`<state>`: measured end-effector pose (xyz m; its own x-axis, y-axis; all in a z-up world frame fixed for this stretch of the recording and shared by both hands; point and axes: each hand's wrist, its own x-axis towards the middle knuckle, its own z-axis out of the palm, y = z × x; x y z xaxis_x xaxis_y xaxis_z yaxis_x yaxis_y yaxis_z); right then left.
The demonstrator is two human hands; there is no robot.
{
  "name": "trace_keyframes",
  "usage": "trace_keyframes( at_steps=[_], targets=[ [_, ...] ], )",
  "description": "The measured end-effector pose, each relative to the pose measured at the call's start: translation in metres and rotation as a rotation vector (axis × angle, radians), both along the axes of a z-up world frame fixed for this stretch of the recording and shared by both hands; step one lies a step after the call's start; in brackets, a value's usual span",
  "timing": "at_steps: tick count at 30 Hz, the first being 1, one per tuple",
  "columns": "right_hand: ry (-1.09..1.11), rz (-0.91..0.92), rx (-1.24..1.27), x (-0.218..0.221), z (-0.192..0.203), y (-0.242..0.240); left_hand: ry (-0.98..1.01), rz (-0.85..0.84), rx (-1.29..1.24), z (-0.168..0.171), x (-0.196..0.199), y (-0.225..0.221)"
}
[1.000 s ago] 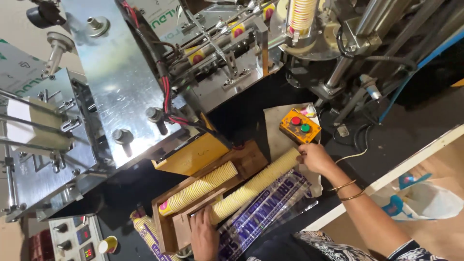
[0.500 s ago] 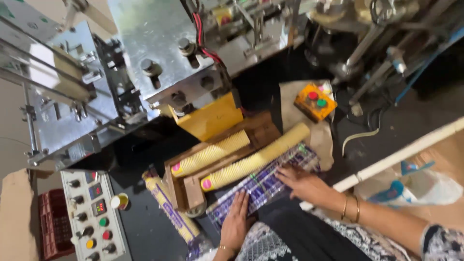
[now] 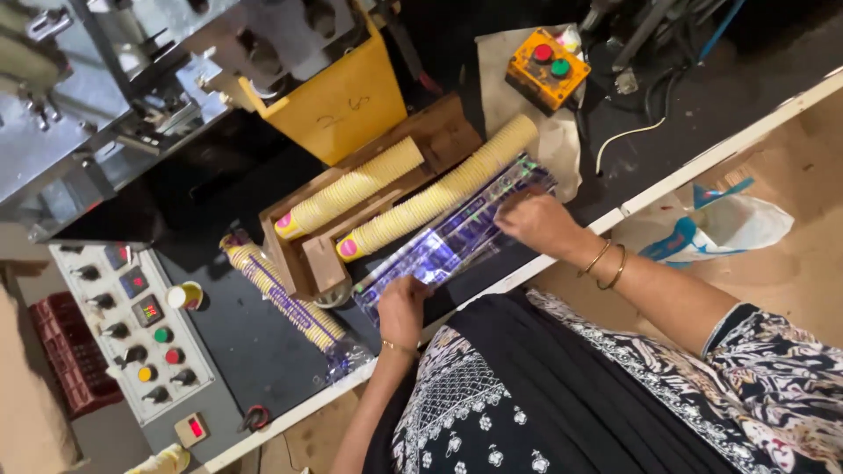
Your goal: Packing stacks of paper cups into plastic sleeves and then into a cardboard box.
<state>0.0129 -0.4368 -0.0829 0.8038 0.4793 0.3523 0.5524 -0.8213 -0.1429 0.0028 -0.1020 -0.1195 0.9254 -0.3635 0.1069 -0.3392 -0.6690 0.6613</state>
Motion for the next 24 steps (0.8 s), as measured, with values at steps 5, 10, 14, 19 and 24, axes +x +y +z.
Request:
trace_keyframes(
  at_steps=[5, 10, 14, 19, 24],
  targets=[
    [0.074, -0.177, 0.219, 0.011, 0.054, 0.014, 0.008, 0.112, -0.039, 0.043, 0.014, 0.005],
    [0.056, -0.101, 0.289, 0.019, 0.051, 0.025, -0.010, 0.116, -0.079, 0.070, 0.017, -0.013],
    [0.152, -0.165, 0.286, 0.034, 0.008, 0.022, -0.011, -0.029, -0.153, 0.058, 0.029, -0.035],
    [0.398, -0.256, 0.385, 0.046, -0.011, 0.014, -0.027, -0.039, -0.217, 0.066, 0.031, -0.032],
    [0.217, -0.220, 0.285, 0.063, 0.049, 0.032, 0.067, 0.029, -0.166, 0.075, 0.041, -0.017]
  ],
)
